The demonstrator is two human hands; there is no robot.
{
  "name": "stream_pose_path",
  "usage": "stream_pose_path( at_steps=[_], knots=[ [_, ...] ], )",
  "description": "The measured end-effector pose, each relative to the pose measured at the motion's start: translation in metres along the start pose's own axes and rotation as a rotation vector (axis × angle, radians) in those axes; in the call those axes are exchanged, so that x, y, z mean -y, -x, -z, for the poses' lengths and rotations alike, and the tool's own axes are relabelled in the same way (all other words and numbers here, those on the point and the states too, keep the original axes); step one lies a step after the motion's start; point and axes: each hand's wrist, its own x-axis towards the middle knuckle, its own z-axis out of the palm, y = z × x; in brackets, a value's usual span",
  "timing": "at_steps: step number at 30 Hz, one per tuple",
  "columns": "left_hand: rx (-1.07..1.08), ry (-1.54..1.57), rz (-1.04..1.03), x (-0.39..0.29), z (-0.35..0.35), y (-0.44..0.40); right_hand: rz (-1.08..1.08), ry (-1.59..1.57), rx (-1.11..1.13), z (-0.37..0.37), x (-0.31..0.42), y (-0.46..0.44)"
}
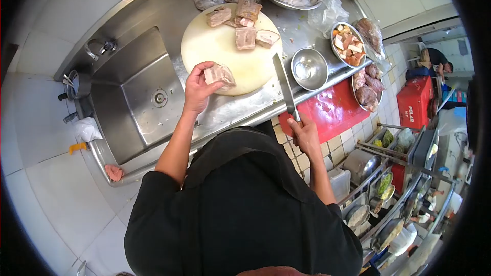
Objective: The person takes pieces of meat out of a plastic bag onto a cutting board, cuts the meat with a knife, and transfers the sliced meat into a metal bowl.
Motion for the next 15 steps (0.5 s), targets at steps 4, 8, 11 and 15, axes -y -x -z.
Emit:
stream_pose_path(
  at_steps=[4, 8, 11, 15],
  knots=[
    [0.082, -0.558, -0.221, 0.016, -0.014, -0.008, 0.055, 0.004, 0.063, -0.018, 0.001, -0.002],
    [0.085, -0.948, -0.299, 0.041, -0.002, -0.005, 0.159, 0.149, 0.093, -0.041, 0.006, -0.012],
    [0.077, -0.990, -0.294, 0.030, -0.004, 0.002, 0.167, 0.207, 0.095, -0.051, 0.030, -0.003],
    [0.102, -1.005, -0.303, 0.030, -0.002, 0.002, 0.278, 0.222, 0.107, -0.060, 0.047, 0.003]
  ],
)
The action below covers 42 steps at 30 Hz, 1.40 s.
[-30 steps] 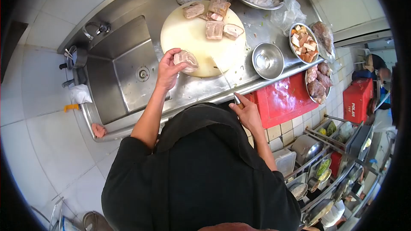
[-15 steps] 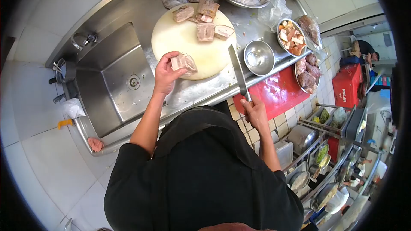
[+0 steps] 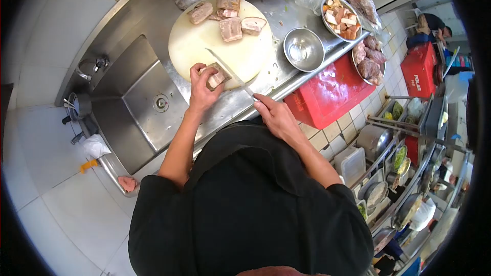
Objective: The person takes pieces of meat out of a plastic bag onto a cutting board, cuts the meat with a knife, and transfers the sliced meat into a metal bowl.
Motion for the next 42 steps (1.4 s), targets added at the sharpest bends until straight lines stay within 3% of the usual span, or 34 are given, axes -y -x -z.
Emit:
stream_pose_path(
  at_steps=[11, 35, 42],
  knots=[
    [0.003, -0.061, 0.003, -0.007, -0.008, -0.005, 0.129, 0.036, 0.027, -0.008, -0.002, 0.002],
    [-0.072, 0.013, 0.060, 0.005, -0.021, -0.007, 0.156, 0.085, 0.040, -0.020, 0.010, -0.053],
    [-0.094, -0.009, 0.061, -0.001, -0.024, -0.006, 0.040, 0.118, 0.073, -0.002, 0.004, -0.014]
  ],
)
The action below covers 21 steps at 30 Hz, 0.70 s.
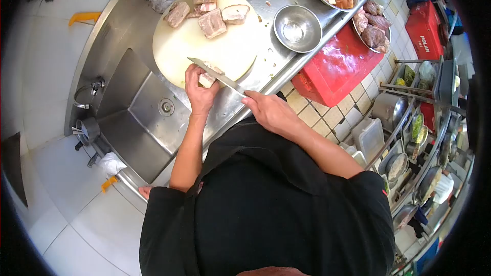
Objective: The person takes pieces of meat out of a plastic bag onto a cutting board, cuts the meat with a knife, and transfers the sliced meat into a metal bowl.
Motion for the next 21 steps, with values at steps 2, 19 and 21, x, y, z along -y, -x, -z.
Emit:
stream_pose_path(
  at_steps=[2, 19, 21],
  knots=[
    [0.001, 0.028, -0.015, 0.000, -0.001, -0.002, 0.035, 0.012, 0.008, -0.004, 0.000, -0.017],
    [0.101, 0.391, 0.156, 0.039, 0.041, 0.002, -0.195, -0.388, 0.156, 0.011, -0.034, -0.039],
    [0.043, 0.172, 0.065, 0.035, 0.041, -0.005, -0.181, -0.398, 0.115, 0.019, -0.028, -0.025]
  ],
)
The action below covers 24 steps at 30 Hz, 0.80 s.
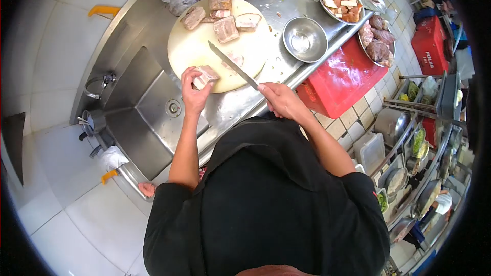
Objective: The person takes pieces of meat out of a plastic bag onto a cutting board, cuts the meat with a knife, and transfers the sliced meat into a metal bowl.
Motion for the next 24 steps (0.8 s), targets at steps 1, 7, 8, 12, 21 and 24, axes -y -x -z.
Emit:
stream_pose_path(
  at_steps=[1, 7, 8, 12, 21, 24],
  knots=[
    [-0.024, -0.138, -0.062, -0.012, 0.000, -0.009, 0.007, -0.021, -0.029, 0.003, -0.003, 0.006],
    [0.442, -0.972, -0.037, -0.085, -0.031, -0.080, -0.057, -0.120, -0.171, 0.032, -0.021, 0.027],
    [0.553, -1.094, -0.048, -0.089, -0.041, -0.090, -0.064, -0.141, -0.189, 0.031, -0.025, 0.027],
    [0.780, -1.053, -0.244, -0.083, -0.077, -0.101, -0.076, -0.239, -0.274, 0.037, -0.053, 0.038],
    [0.979, -0.758, -0.308, -0.090, -0.081, -0.135, -0.145, -0.379, -0.349, 0.052, -0.087, 0.071],
    [0.843, -0.323, -0.069, -0.092, -0.102, -0.141, -0.126, -0.477, -0.410, 0.065, -0.098, 0.075]
  ],
)
